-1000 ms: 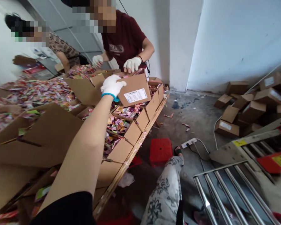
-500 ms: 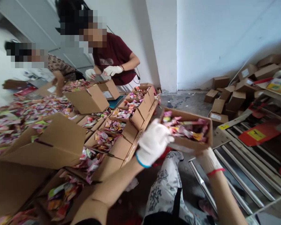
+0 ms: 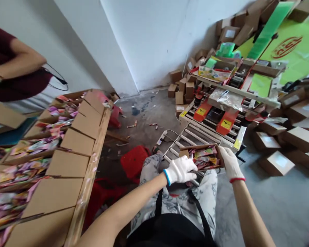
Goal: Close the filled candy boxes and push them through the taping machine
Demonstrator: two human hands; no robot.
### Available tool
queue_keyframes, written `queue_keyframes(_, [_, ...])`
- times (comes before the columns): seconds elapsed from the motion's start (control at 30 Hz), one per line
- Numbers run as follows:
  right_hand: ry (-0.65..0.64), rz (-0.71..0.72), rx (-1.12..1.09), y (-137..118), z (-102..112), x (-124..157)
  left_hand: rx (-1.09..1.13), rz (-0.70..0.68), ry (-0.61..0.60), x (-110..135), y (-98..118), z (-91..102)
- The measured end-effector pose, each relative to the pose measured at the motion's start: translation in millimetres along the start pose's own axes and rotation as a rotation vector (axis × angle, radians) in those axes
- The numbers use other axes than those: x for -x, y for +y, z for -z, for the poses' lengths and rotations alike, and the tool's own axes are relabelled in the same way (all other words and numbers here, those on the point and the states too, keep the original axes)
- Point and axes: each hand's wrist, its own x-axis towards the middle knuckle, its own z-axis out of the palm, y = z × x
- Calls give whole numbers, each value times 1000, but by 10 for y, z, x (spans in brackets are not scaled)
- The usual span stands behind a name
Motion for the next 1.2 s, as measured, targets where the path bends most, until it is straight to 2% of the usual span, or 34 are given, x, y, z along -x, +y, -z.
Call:
queue_keyframes(0.03, [-56,0,-44,11,43,38,11,-14,-64,-78,-21,48])
queue_keyframes(0.1, [-213,103,-9,-4,102,130,33,-21,-185,-237,-82,118])
queue_keyframes(0.17, [-317,270,220,-69,122,191,78,-20,-272,-367,-161,141])
queue_keyframes(0.23, [-357,372,504,-170,99,177,174,-9,-280,-433,-239,109])
queue_keyframes(0.3, [-396,407,701,-283,35,82,291,56,-194,-425,-293,12])
queue_keyframes(0.37, [-429,381,823,-375,-58,-51,352,151,3,-365,-316,-153])
queue_keyframes(0.43, [-395,318,903,-412,-161,-153,318,208,332,-291,-323,-367])
queue_keyframes(0.53, [-195,262,915,-343,-298,-139,170,328,903,-224,-346,-686])
queue_keyframes(0.57, [-101,273,893,-302,-334,-87,134,381,1016,-218,-362,-769])
queue_keyframes(0.6, [-9,302,871,-264,-365,-20,122,426,1075,-217,-380,-835])
queue_keyframes(0.67, [103,409,845,-236,-429,125,179,446,1044,-227,-423,-918])
queue_keyframes(0.7, [95,470,850,-258,-471,184,240,427,983,-234,-446,-939])
queue_keyframes(0.77, [-25,521,907,-371,-595,238,375,395,865,-255,-491,-957])
queue_keyframes(0.8, [-111,477,969,-449,-681,227,432,389,827,-267,-511,-960])
queue_keyframes(0.87, [-264,289,1110,-611,-885,131,504,394,793,-296,-544,-959])
queue_keyframes(0.93, [-344,108,1202,-740,-1086,-19,527,401,784,-322,-565,-957])
queue_keyframes(1.0, [-363,38,1213,-828,-1220,-160,530,407,787,-337,-576,-955])
queue_keyframes(1.1, [-369,63,1175,-904,-1198,-240,528,407,814,-337,-584,-949])
queue_keyframes(1.2, [-411,144,1110,-861,-954,-67,520,380,824,-326,-584,-932])
